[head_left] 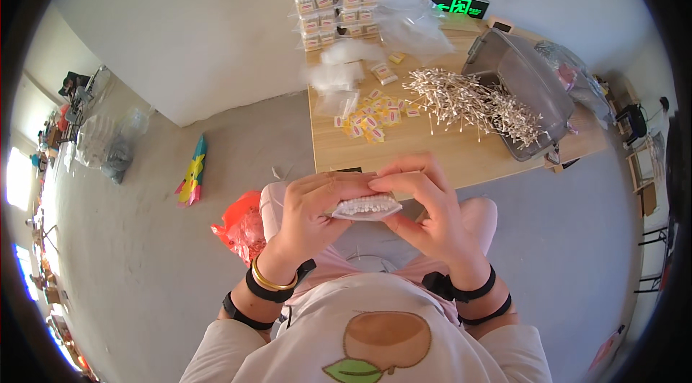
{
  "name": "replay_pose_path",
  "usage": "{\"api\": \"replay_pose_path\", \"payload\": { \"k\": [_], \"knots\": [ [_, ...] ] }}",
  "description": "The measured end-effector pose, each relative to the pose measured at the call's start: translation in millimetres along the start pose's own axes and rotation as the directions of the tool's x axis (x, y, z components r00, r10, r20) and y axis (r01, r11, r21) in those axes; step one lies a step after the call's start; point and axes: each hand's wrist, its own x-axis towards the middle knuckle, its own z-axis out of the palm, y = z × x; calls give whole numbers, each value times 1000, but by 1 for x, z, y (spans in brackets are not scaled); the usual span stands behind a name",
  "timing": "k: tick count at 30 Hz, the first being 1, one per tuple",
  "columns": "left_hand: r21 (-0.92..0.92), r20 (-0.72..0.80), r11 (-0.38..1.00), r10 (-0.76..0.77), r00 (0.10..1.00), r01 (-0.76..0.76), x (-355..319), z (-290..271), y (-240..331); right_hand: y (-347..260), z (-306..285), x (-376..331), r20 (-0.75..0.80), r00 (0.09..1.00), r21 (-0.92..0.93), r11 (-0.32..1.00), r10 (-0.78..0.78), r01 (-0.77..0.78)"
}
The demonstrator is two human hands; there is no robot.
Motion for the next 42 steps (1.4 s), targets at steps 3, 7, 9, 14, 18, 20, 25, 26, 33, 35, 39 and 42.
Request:
{"api": "replay_pose_path", "payload": {
  "k": [3, 7, 9, 14, 18, 20, 25, 26, 33, 35, 39, 42],
  "knots": [
    [-5, 11, 992, 128, 992, -128, 7, 5, 9, -10, -10, -12, -16, 1000, -14, 1000, -14, 14],
    [-108, 20, 992, 71, 997, -68, 9, 13, 27, -21, -21, -23, -22, 999, -6, 999, -49, 49],
    [-125, 146, 980, -136, 980, 154, 7, 10, 35, -28, -24, -26, -63, 996, 18, 998, 56, -55],
    [-445, 22, 838, -343, 939, 317, -1, 26, 38, -29, -23, -29, -113, 951, 142, 952, 286, -270],
    [-419, 88, 797, -441, 893, 435, -4, 25, 27, 0, -11, -37, -150, 913, 413, 863, 380, -292],
    [-493, 104, 730, -491, 865, 473, -5, 27, 22, 11, -7, -38, -142, 890, 509, 803, 434, -310],
    [-576, 134, 677, -474, 870, 458, -8, 29, 6, 24, -4, -39, -115, 851, 574, 733, 513, -365],
    [-535, 133, 702, -479, 868, 470, -6, 28, 6, 25, -5, -39, -116, 851, 581, 730, 512, -360],
    [-250, 20, 904, -353, 935, 347, -7, 32, -19, 46, 0, -38, -196, 845, 622, 730, 497, -284],
    [-334, 39, 835, -451, 892, 437, -9, 41, -33, 63, 5, -40, -221, 822, 623, 725, 525, -295],
    [-497, 130, 635, -619, 775, 591, -15, 64, -53, 104, 16, -48, -253, 837, 433, 830, 485, -351],
    [-449, 138, 648, -630, 764, 615, -29, 82, -84, 132, 22, -57, -182, 832, 279, 839, 524, -468]
  ]
}}
